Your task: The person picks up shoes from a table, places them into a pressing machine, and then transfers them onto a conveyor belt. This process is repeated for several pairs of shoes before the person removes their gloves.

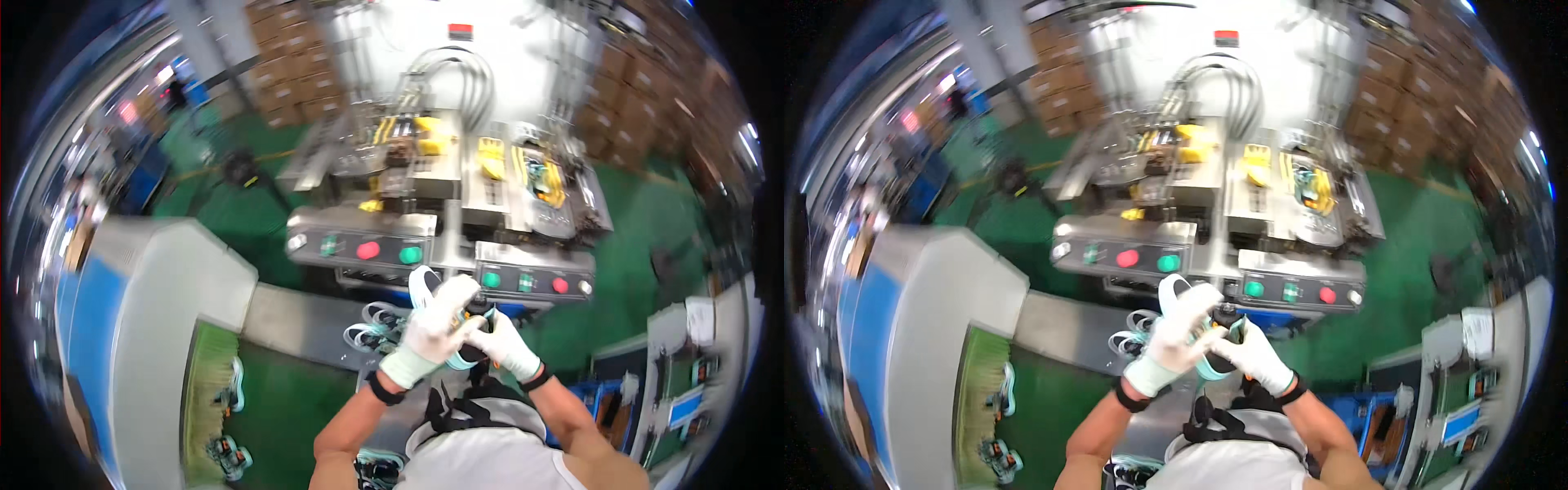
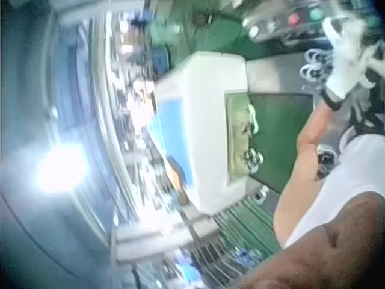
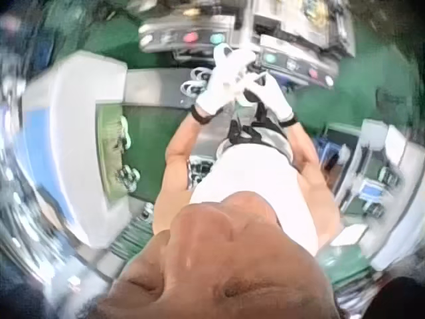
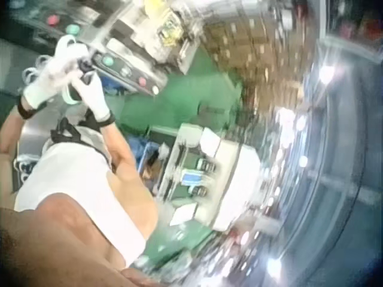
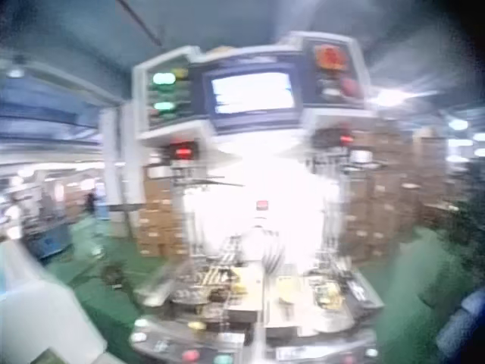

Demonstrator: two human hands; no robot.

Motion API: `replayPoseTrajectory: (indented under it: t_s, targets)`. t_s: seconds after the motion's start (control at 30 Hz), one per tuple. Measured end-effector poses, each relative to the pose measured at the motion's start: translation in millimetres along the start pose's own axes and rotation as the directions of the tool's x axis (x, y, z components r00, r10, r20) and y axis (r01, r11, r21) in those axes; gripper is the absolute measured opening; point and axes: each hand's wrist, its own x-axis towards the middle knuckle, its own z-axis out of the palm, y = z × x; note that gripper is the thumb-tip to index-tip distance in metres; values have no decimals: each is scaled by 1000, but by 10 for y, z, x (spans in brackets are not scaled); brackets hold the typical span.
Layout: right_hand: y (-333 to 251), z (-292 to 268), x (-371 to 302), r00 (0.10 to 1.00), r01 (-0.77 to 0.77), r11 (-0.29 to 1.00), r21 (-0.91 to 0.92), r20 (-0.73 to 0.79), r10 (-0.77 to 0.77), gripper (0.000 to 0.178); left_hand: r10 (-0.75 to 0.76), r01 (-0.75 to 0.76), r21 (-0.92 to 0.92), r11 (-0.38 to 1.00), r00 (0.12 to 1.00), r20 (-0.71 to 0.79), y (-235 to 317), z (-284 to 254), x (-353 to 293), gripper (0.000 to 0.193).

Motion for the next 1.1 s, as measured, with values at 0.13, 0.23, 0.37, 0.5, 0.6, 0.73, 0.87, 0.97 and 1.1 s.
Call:
replayPoseTrajectory:
  t_s: [0.13,0.23,0.37,0.5,0.6,0.73,0.87,0.97,1.1]
  targets:
    - [285,-1156,-251,980,-40,930,367,-166,107,46,95,-92,114,989,995,-18,13,435,821,55]
    - [-38,-1540,-538,952,170,760,628,-304,38,49,-151,148,-104,984,988,-20,-271,939,1114,47]
    - [216,-2085,-739,905,356,597,719,-425,-27,52,-231,260,-179,949,958,167,-664,1783,1769,47]
    - [348,-2397,-855,824,416,648,639,-566,29,64,-429,437,20,899,871,240,-1583,2899,2415,61]
    - [307,-2459,-924,754,434,659,615,-647,108,77,-533,505,169,846,797,283,-2168,3627,2771,82]
    - [460,-2471,-939,709,409,690,597,-684,172,83,-522,442,324,837,822,228,-2822,4166,2900,73]
    - [558,-2512,-885,656,365,739,566,-720,226,50,-617,510,411,755,764,186,-3011,4277,3153,51]
    - [404,-2716,-741,676,104,842,530,-658,331,36,-681,642,249,725,614,400,-2531,3920,3447,35]
    - [-155,-2684,-145,694,329,839,433,-713,96,40,-450,510,-70,857,809,377,-2331,2820,2978,33]
